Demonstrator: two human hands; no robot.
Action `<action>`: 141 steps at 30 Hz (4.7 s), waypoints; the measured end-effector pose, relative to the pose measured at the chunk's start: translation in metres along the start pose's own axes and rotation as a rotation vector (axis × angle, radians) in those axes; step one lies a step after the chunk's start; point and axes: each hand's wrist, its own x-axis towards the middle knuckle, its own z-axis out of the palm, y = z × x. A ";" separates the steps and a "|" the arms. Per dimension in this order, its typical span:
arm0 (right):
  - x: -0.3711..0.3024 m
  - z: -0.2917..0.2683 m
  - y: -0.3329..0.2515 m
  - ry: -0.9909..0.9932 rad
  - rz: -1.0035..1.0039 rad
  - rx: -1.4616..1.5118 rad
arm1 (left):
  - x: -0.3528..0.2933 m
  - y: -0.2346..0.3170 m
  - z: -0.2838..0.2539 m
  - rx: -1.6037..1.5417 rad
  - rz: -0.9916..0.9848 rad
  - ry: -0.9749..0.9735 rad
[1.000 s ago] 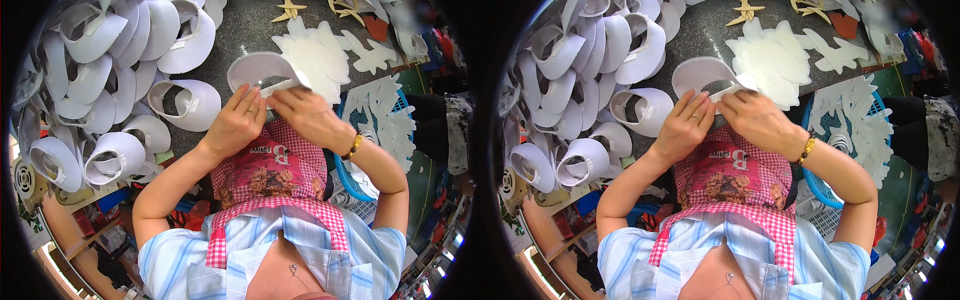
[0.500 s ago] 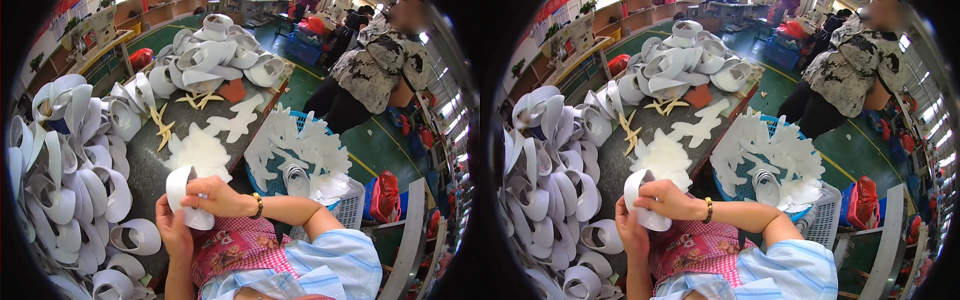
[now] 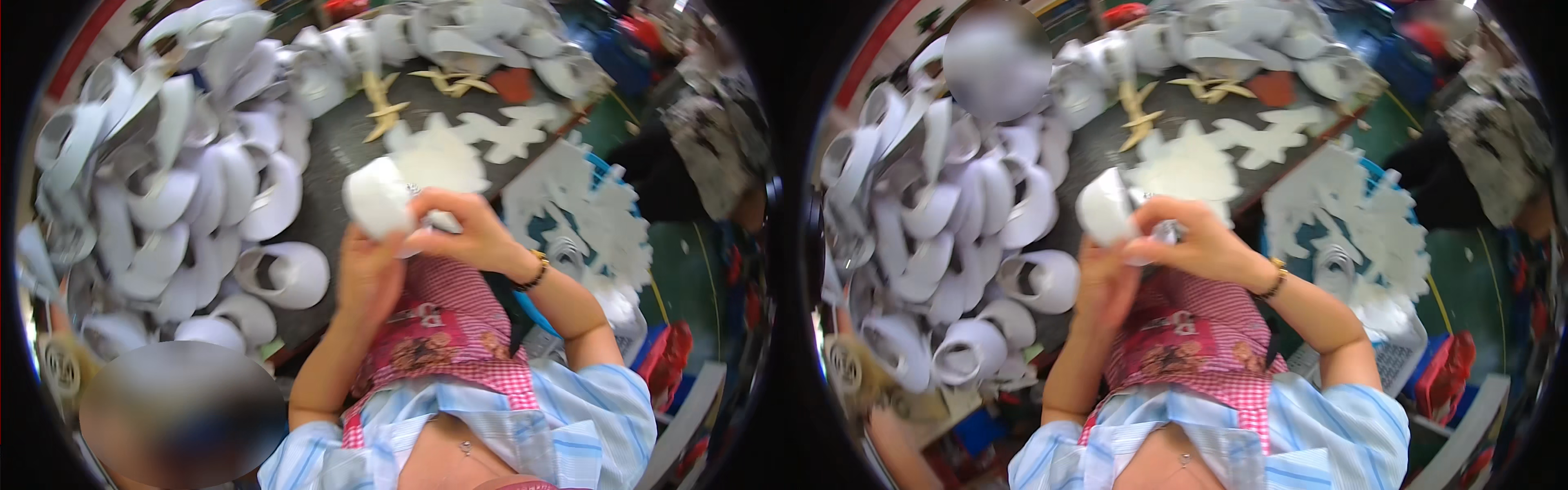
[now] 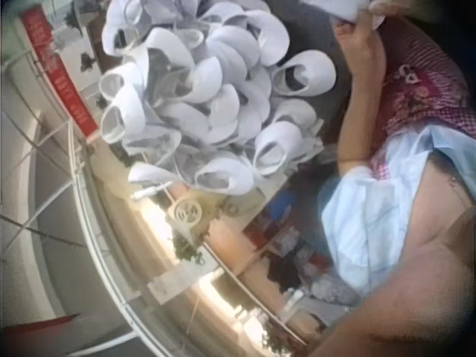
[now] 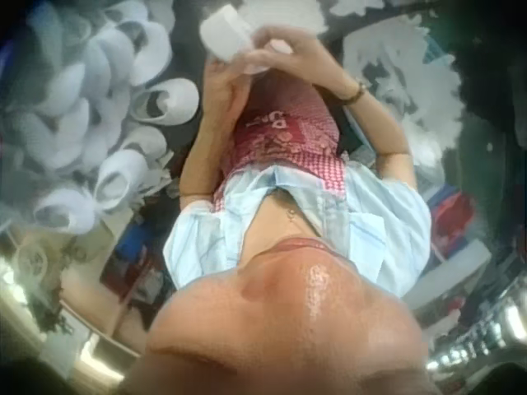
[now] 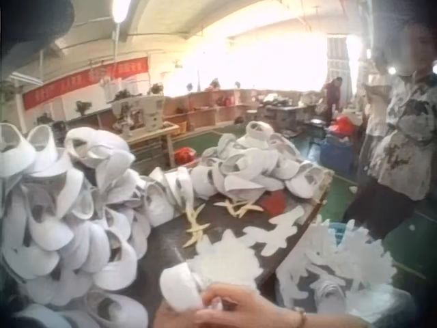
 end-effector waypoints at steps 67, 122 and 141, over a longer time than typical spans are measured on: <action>-0.015 0.011 0.054 0.132 0.487 0.998 | 0.015 0.046 -0.033 1.281 0.237 0.068; -0.050 0.028 0.064 0.192 0.460 1.236 | -0.028 0.007 -0.028 1.171 -0.120 -0.163; -0.031 0.020 0.034 0.151 0.366 0.539 | -0.036 0.016 -0.009 1.396 0.215 -0.212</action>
